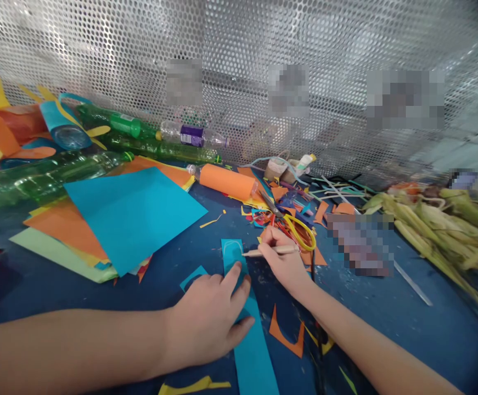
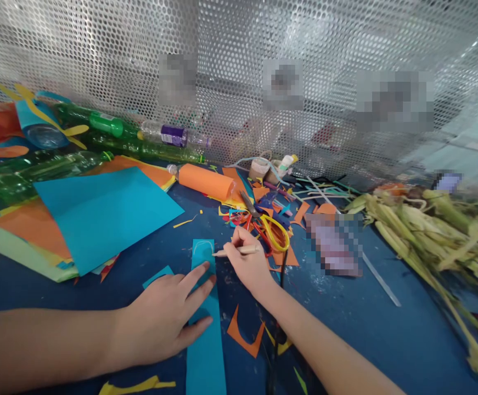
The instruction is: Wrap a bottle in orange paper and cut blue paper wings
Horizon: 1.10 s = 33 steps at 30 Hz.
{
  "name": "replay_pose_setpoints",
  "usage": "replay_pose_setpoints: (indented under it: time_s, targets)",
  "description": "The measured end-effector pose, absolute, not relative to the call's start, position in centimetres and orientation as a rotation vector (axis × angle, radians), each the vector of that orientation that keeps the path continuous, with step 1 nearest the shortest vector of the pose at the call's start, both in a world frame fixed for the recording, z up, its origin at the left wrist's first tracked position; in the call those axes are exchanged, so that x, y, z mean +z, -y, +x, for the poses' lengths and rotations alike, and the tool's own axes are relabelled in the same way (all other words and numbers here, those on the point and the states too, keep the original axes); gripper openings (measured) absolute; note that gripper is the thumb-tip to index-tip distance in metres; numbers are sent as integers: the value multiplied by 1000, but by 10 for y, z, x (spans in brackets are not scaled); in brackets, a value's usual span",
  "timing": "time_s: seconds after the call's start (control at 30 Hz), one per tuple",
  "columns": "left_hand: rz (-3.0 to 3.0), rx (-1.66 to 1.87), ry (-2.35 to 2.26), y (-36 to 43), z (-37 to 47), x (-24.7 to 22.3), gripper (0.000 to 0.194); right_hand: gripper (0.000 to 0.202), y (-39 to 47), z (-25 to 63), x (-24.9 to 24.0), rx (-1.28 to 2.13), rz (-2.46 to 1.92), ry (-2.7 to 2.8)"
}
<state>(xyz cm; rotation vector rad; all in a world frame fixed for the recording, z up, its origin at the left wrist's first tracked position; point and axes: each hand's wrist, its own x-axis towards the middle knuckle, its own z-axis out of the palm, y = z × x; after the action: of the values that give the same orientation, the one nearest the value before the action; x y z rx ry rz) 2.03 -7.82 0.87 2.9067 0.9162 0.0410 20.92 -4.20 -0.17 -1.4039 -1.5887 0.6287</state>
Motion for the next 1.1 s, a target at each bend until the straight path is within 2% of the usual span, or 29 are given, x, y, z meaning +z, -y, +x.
replay_pose_setpoints:
  time_s: [0.17, 0.3, 0.4, 0.53, 0.63, 0.77, 1.1]
  targets:
    - [2904, 52, -917, 80, 19, 8, 55, 23, 37, 210, -8, 803, -1342, 1335]
    - [2908, 97, -877, 80, 16, 9, 64, 26, 33, 211, -12, 1024, -1176, 1006]
    - [2918, 130, -858, 80, 13, 12, 70, 26, 34, 210, -12, 1020, -1221, 1086]
    - [2971, 275, -811, 81, 9, 12, 67, 24, 35, 210, -13, 997, -1260, 1183]
    - [3047, 439, -524, 82, 7, 9, 58, 25, 36, 209, -13, 990, -1275, 1199]
    - [2969, 406, -253, 80, 8, 8, 56, 25, 37, 209, -9, 978, -1302, 1250]
    - [2965, 282, -510, 81, 11, 10, 71, 27, 36, 209, -12, 1003, -1298, 1225]
